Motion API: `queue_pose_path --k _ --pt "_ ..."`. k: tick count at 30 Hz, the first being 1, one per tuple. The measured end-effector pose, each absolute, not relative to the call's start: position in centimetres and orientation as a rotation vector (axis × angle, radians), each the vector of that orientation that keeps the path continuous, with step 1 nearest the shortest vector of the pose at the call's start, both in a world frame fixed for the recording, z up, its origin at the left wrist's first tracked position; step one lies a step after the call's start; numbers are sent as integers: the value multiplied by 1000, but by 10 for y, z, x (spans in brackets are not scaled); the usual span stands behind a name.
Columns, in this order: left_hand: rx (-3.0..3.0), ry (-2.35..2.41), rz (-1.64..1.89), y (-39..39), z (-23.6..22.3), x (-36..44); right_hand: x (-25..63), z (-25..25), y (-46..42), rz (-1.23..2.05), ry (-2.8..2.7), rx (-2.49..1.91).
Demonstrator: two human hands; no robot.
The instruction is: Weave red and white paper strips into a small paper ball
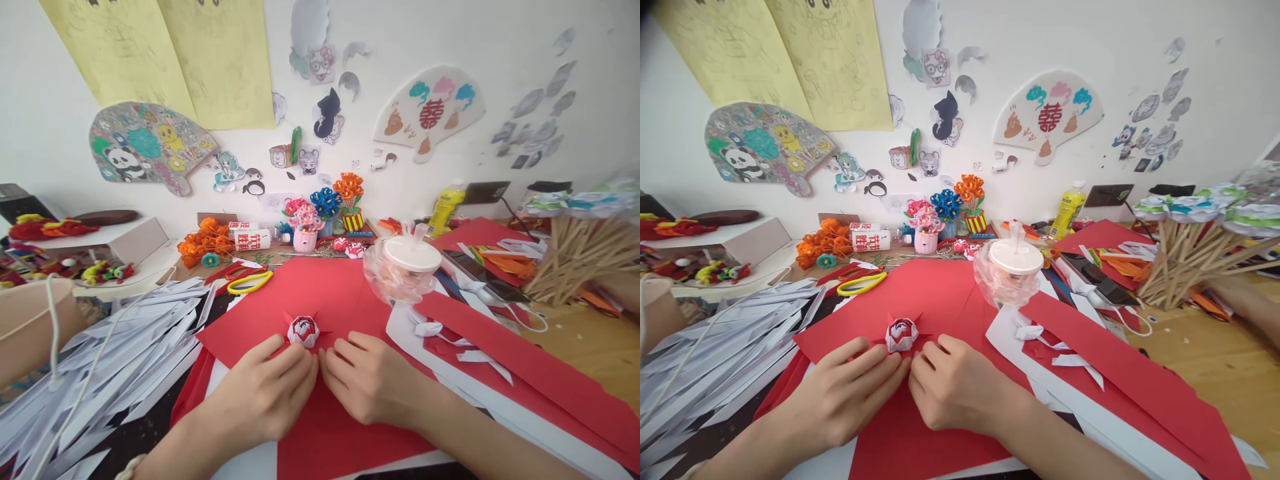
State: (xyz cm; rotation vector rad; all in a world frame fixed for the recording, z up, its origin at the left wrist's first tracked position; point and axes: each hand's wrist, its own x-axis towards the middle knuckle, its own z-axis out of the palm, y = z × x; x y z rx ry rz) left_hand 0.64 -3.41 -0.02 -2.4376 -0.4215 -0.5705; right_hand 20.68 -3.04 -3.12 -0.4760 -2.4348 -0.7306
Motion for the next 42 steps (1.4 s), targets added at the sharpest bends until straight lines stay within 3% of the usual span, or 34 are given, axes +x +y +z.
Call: queue_pose_path --k 7,13,17,23,35,42 --pt "-2601 -585 -617 -36 2 11 210 -29 -28 -612 -2424 -520" --pt "-2709 -1103 -994 -37 -3 13 212 -31 -20 -155 -2338 -776" --pt "-2672 -1284 -1045 -38 -2 12 209 -31 -20 27 -2244 -825" --pt "-2609 -1260 -995 -43 2 14 208 -30 -20 41 -2233 -778" --pt "-2593 -1177 -1090 -43 -16 15 212 -31 -23 -321 -2346 -636" --pt "-2649 -1271 -1158 -45 -10 20 210 -28 -28 -243 -2330 -720"
